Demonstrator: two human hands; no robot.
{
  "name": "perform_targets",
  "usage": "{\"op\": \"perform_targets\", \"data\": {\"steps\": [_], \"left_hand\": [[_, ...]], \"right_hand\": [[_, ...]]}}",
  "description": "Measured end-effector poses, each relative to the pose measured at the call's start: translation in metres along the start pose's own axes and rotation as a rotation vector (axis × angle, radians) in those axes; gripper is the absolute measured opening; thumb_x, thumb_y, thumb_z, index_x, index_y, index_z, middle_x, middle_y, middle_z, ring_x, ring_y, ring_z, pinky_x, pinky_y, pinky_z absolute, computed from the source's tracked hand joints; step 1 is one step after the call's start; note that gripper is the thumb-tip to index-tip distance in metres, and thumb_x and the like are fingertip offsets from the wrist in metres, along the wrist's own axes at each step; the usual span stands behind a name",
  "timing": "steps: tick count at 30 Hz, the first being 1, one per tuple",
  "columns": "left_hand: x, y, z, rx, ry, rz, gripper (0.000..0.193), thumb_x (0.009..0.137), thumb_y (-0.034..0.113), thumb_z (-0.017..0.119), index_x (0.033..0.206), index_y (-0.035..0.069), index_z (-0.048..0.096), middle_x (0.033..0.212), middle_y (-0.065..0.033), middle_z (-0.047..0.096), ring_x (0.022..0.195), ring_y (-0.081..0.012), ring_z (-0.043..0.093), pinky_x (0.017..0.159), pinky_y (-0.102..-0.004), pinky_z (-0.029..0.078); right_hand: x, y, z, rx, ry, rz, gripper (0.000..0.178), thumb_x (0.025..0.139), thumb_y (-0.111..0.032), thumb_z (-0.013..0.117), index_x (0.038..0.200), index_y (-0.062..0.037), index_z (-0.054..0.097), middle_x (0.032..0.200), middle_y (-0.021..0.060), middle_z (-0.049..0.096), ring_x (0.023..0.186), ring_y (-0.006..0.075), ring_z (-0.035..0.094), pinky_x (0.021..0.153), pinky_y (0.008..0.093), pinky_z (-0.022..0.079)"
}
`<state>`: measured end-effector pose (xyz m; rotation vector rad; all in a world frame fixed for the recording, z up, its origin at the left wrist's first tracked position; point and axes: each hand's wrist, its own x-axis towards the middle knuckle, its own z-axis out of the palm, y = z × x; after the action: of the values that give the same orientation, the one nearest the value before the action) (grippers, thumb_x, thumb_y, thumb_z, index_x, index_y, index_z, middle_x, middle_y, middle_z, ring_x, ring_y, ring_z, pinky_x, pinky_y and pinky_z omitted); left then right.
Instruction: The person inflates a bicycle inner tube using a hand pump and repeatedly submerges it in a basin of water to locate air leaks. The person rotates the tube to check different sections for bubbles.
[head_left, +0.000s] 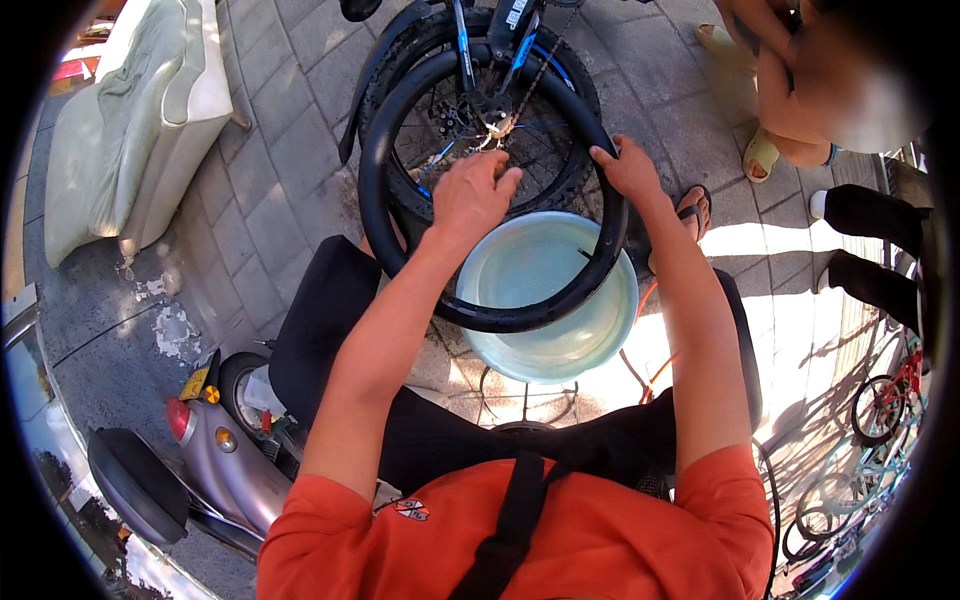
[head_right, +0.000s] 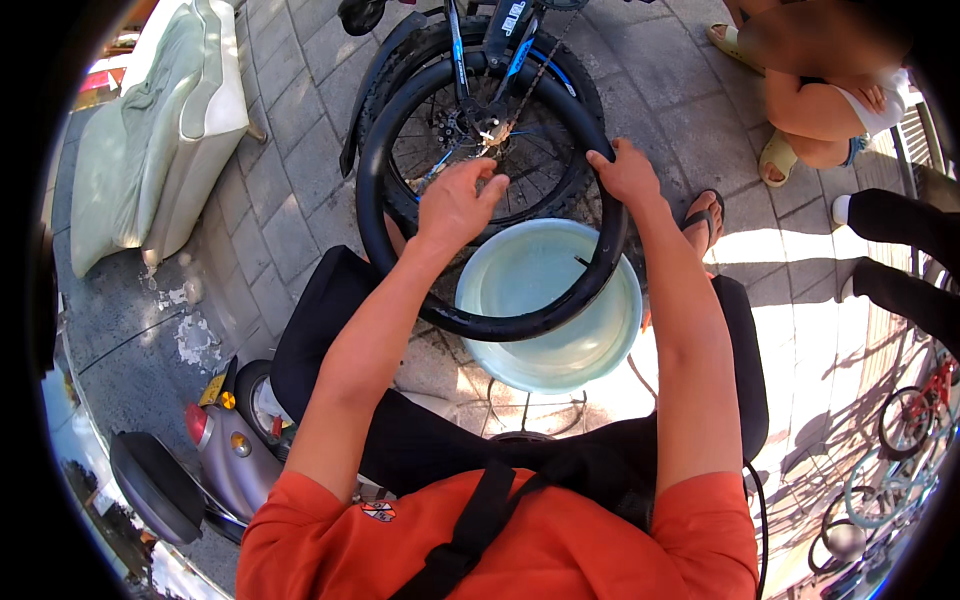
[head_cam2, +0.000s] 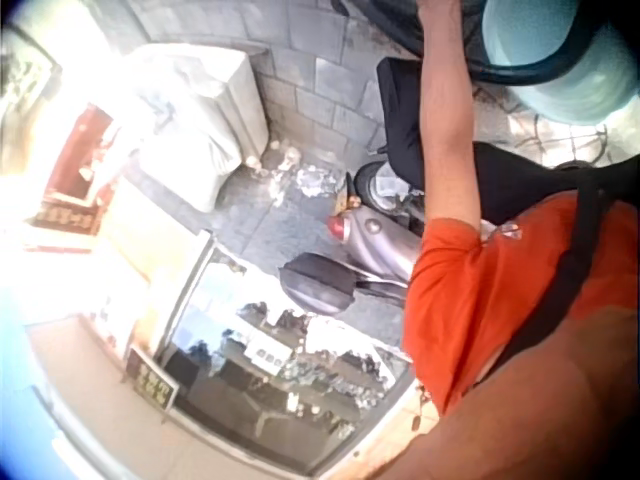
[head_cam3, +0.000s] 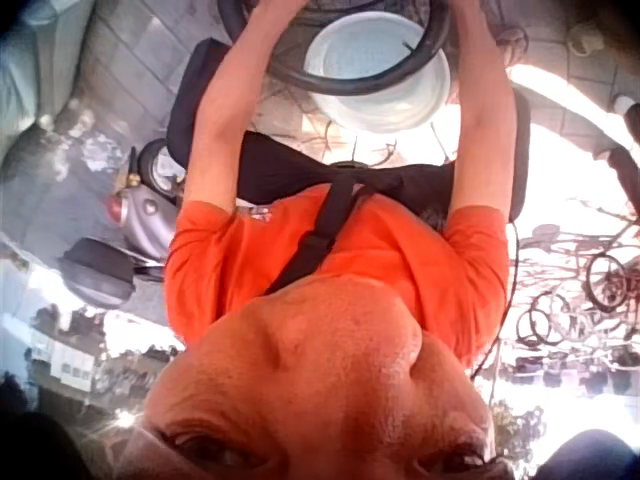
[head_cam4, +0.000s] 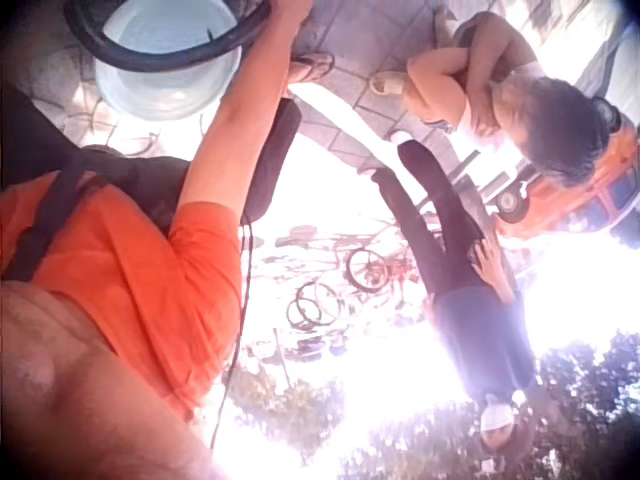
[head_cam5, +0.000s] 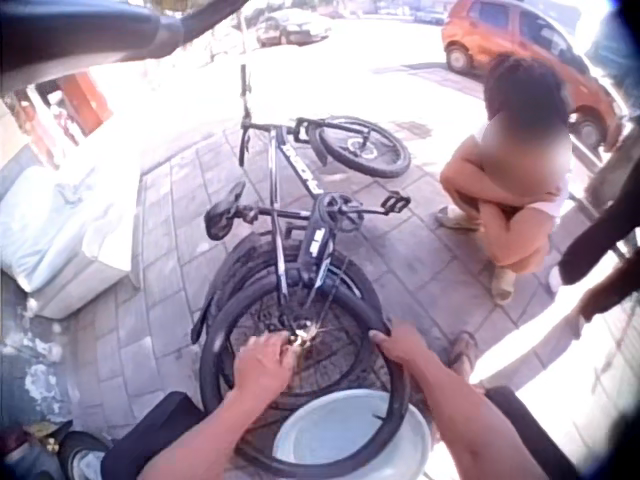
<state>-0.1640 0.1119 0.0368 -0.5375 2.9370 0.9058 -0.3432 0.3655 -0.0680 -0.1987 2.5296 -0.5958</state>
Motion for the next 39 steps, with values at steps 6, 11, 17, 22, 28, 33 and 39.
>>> {"op": "perform_targets", "data": {"steps": [6, 11, 17, 22, 28, 33, 39], "left_hand": [[0.112, -0.096, -0.075, 0.745, 0.158, 0.05, 0.059, 0.099, 0.045, 0.072, 0.144, 0.008, 0.06, 0.133, -0.0119, 0.067, 0.117, -0.0336, 0.066, 0.094, -0.0498, 0.054], [0.149, -0.121, -0.06, 0.795, 0.081, 0.048, 0.055, 0.102, 0.043, 0.069, 0.143, 0.007, 0.06, 0.119, -0.0125, 0.067, 0.113, -0.033, 0.067, 0.09, -0.047, 0.057], [0.189, -0.135, -0.062, 0.788, 0.121, 0.234, 0.044, 0.1, 0.038, 0.072, 0.132, 0.008, 0.069, 0.112, -0.0127, 0.069, 0.107, -0.0331, 0.069, 0.088, -0.0476, 0.056], [0.22, -0.121, -0.054, 0.785, 0.118, 0.31, 0.044, 0.1, 0.034, 0.074, 0.136, 0.009, 0.069, 0.112, -0.013, 0.07, 0.105, -0.0359, 0.068, 0.09, -0.0483, 0.056], [0.243, -0.119, -0.044, 0.649, 0.152, 0.369, 0.05, 0.097, 0.037, 0.077, 0.139, 0.01, 0.069, 0.122, -0.0164, 0.07, 0.112, -0.0373, 0.067, 0.096, -0.0485, 0.054], [0.19, -0.124, -0.074, 0.596, 0.119, 0.167, 0.058, 0.097, 0.04, 0.077, 0.142, 0.006, 0.065, 0.131, -0.0203, 0.069, 0.121, -0.0395, 0.066, 0.103, -0.0486, 0.054], [0.211, -0.129, -0.053, 0.57, 0.18, 0.276, 0.056, 0.093, 0.026, 0.081, 0.14, 0.0, 0.065, 0.13, -0.0213, 0.069, 0.115, -0.042, 0.064, 0.103, -0.0488, 0.052]], "right_hand": [[0.077, -0.086, 0.016, -0.095, -0.019, -0.109, 0.088, 0.099, -0.061, 0.067, 0.167, -0.0122, 0.038, 0.147, 0.027, 0.061, 0.131, 0.0451, 0.065, 0.109, 0.0532, 0.053], [0.1, -0.091, 0.021, -0.189, -0.076, -0.165, 0.081, 0.104, -0.06, 0.06, 0.169, -0.0205, 0.033, 0.142, 0.0252, 0.063, 0.124, 0.0449, 0.068, 0.104, 0.0536, 0.055], [0.114, -0.058, 0.016, -0.189, -0.034, -0.231, 0.073, 0.106, -0.06, 0.057, 0.168, -0.028, 0.036, 0.136, 0.024, 0.066, 0.118, 0.045, 0.071, 0.098, 0.0546, 0.057], [0.115, -0.025, 0.015, -0.173, 0.013, -0.235, 0.071, 0.106, -0.06, 0.057, 0.167, -0.0298, 0.039, 0.131, 0.0237, 0.07, 0.116, 0.045, 0.072, 0.098, 0.055, 0.057], [0.104, 0.009, 0.004, -0.132, -0.035, -0.204, 0.069, 0.106, -0.061, 0.056, 0.167, -0.0305, 0.04, 0.133, 0.0224, 0.069, 0.118, 0.0444, 0.071, 0.097, 0.0556, 0.057], [0.101, 0.021, 0.004, -0.133, -0.02, -0.15, 0.069, 0.106, -0.06, 0.056, 0.167, -0.0301, 0.04, 0.133, 0.0208, 0.07, 0.119, 0.0434, 0.071, 0.099, 0.0559, 0.056], [0.083, 0.05, 0.007, -0.056, -0.026, -0.177, 0.069, 0.105, -0.058, 0.059, 0.165, -0.0273, 0.043, 0.134, 0.0219, 0.07, 0.123, 0.0456, 0.068, 0.102, 0.0545, 0.054]]}}
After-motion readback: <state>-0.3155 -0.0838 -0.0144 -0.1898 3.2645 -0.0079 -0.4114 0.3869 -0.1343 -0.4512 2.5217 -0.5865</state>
